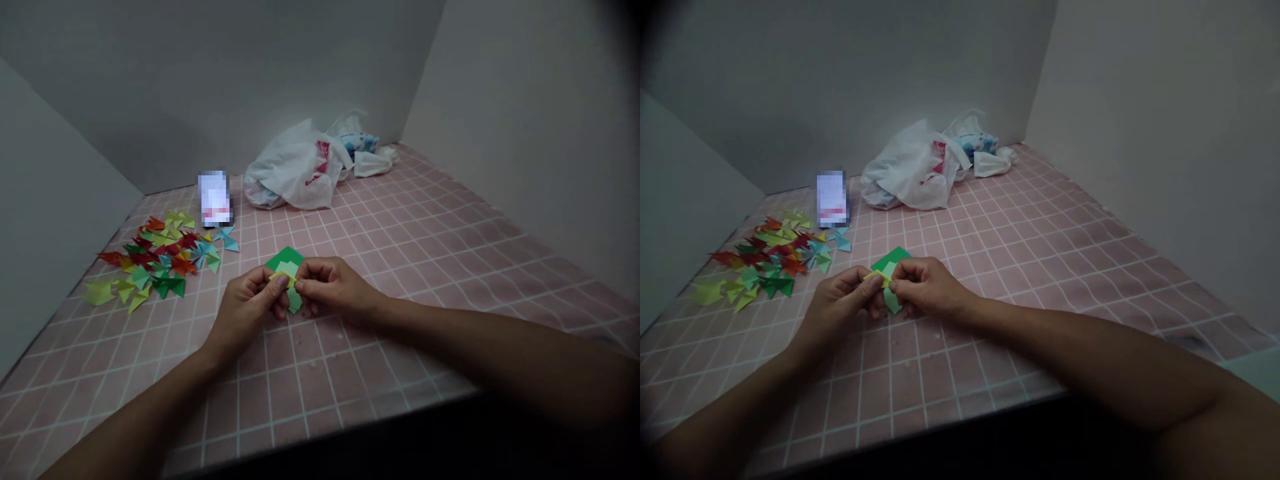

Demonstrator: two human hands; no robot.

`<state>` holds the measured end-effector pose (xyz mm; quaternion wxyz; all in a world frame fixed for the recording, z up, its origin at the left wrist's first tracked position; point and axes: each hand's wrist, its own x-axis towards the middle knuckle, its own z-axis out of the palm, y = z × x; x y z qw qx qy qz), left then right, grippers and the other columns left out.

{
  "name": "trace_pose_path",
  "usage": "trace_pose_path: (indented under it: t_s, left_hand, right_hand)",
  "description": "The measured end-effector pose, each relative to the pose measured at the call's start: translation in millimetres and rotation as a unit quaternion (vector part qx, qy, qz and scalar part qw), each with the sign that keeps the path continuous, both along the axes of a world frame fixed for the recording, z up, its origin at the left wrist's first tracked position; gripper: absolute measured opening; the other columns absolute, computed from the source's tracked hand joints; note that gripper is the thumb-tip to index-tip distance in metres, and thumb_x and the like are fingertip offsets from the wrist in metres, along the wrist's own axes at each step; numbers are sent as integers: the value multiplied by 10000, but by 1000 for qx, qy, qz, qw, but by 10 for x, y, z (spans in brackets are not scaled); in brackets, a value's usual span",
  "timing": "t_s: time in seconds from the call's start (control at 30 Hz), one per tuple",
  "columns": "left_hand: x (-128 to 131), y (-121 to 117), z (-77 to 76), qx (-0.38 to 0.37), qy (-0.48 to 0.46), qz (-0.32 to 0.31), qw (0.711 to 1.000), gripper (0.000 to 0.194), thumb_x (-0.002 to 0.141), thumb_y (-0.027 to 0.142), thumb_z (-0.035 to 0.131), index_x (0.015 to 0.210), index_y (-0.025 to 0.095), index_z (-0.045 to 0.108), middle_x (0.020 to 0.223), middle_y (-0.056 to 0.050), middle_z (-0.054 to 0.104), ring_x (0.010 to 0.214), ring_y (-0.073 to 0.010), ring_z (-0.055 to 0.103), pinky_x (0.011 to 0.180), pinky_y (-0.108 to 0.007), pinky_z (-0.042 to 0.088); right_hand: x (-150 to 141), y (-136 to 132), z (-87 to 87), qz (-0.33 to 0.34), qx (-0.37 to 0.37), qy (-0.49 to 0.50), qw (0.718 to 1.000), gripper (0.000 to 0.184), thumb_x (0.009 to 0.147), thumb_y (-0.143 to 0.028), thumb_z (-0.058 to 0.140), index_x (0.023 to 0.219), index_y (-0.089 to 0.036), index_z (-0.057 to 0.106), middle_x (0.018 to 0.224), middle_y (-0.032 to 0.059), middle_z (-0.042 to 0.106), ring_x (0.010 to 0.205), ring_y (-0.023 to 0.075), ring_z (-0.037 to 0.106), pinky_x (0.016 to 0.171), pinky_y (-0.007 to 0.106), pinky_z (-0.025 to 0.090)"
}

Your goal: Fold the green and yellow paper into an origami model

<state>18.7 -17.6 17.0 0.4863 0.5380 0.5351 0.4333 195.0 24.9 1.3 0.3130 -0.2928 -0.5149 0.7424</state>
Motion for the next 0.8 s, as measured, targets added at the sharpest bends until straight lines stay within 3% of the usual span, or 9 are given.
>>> trace_pose_path:
  t_s: [0.37,0.7,0.8]
  left_hand:
    - [25,-41,-41,22,16,4,1000,270,911,351,647,709,175,615,585,24,608,490,-82,553,499,-197,430]
    - [23,-28,-53,46,8,-5,999,276,923,358,621,723,171,584,612,26,604,512,-86,549,525,-210,440]
    - [-9,-3,-52,48,25,-23,998,235,892,357,660,765,169,599,615,29,611,541,-96,565,538,-212,443]
  right_hand:
    - [-1,45,-62,50,43,10,998,297,834,-389,717,723,-172,547,631,-30,608,521,74,567,524,211,470]
    - [8,26,-40,52,43,26,997,312,841,-396,725,726,-163,553,648,-29,594,540,71,552,534,209,463]
    - [17,28,-31,43,87,-13,995,297,865,-368,688,709,-174,526,594,-43,560,514,74,516,498,204,408]
